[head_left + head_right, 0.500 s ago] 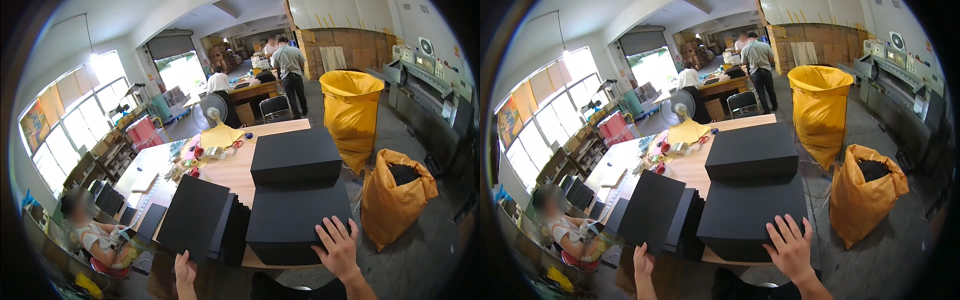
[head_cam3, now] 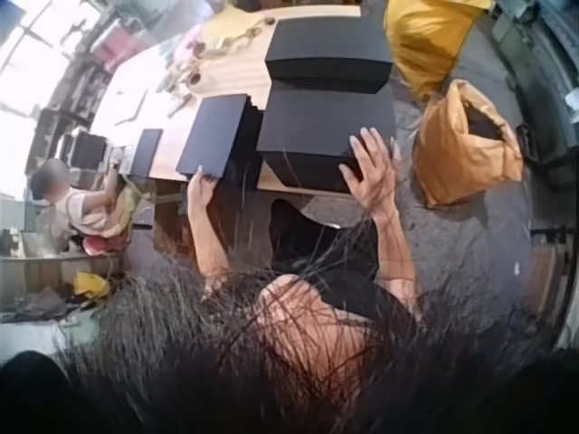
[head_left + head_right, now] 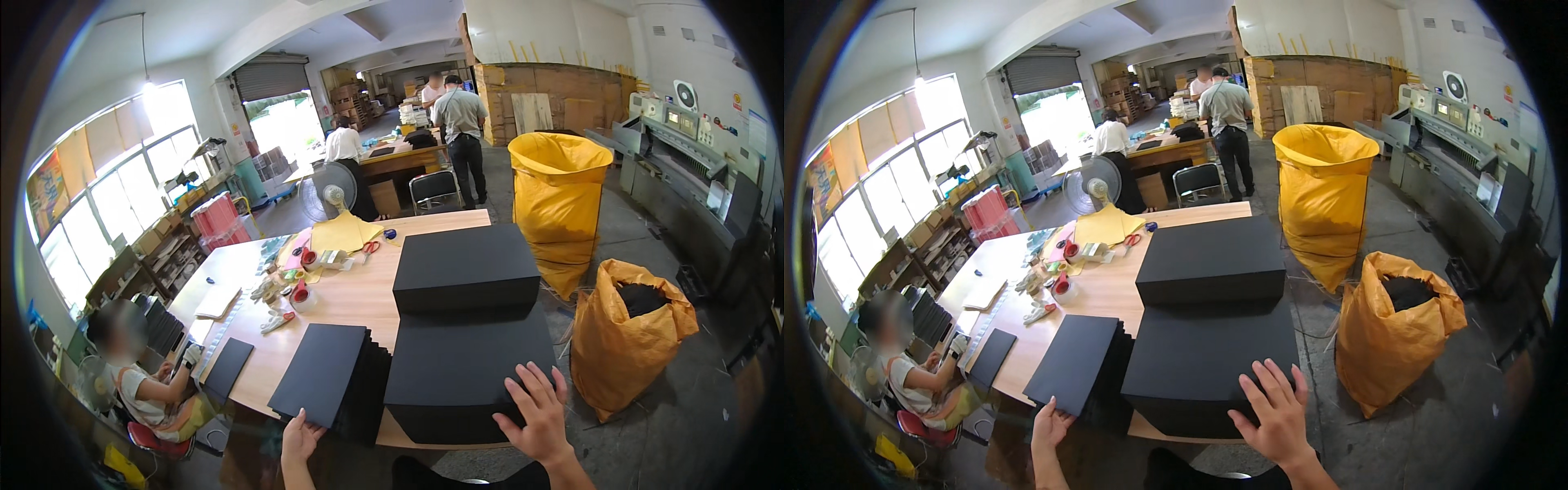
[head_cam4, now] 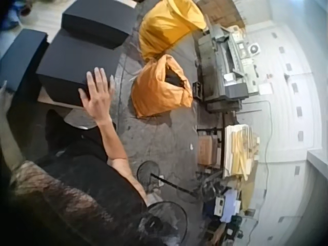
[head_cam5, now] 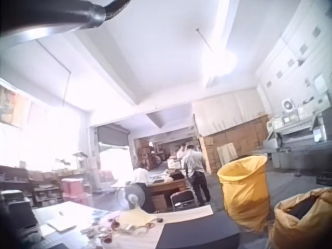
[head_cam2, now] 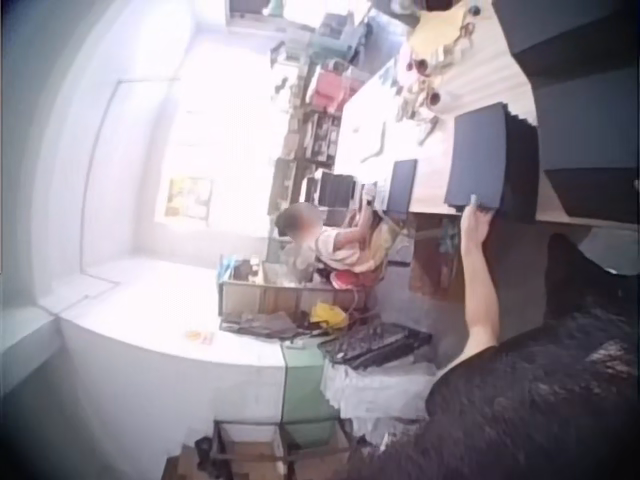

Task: The person repeatedly picks up black rectangular fabric pieces from a stack on the table, folds each piece in half, and places it onto a growing stack. The action is performed one at a time throughout the clip.

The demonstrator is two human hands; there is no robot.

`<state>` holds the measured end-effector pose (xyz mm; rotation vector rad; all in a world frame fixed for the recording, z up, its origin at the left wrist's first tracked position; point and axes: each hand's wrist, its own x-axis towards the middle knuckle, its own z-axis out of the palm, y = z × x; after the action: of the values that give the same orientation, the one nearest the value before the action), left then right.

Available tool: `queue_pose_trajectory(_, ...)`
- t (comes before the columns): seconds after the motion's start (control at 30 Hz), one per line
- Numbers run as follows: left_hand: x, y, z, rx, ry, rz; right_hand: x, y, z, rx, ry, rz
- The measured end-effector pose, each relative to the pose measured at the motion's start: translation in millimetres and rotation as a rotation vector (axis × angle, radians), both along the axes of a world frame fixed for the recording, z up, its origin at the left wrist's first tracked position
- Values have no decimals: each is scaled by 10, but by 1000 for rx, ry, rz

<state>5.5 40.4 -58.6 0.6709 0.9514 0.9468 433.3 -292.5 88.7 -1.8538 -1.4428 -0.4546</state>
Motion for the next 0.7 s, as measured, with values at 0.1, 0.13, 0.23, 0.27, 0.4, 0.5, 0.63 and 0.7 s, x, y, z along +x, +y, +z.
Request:
queue_pose_trajectory(0.1,-249,10,185,43,569,-99,93,-159,-121,249,187,29)
queue_pose_trajectory(0.13,-200,-23,372,2,838,-142,118,-222,-40,288,156,-35)
queue_pose_trajectory(0.23,142,-134,1009,434,1091,-219,238,-326,-164,465,431,-184)
queue_pose_trajectory(0.27,513,-245,1337,573,891,-187,263,-347,-207,426,609,-191)
queue_pose_trajectory(0.4,2006,-902,2189,1145,433,-394,332,-291,-202,296,856,-253)
queue_pose_trajectory(0.5,2849,-1150,2425,1553,381,-778,356,-398,-164,202,754,-296)
queue_pose_trajectory(0.63,3247,-1051,2057,1566,430,-977,375,-437,172,-72,525,-292)
queue_pose_trajectory(0.7,3234,-1033,2011,1514,419,-953,408,-426,282,-250,400,-304)
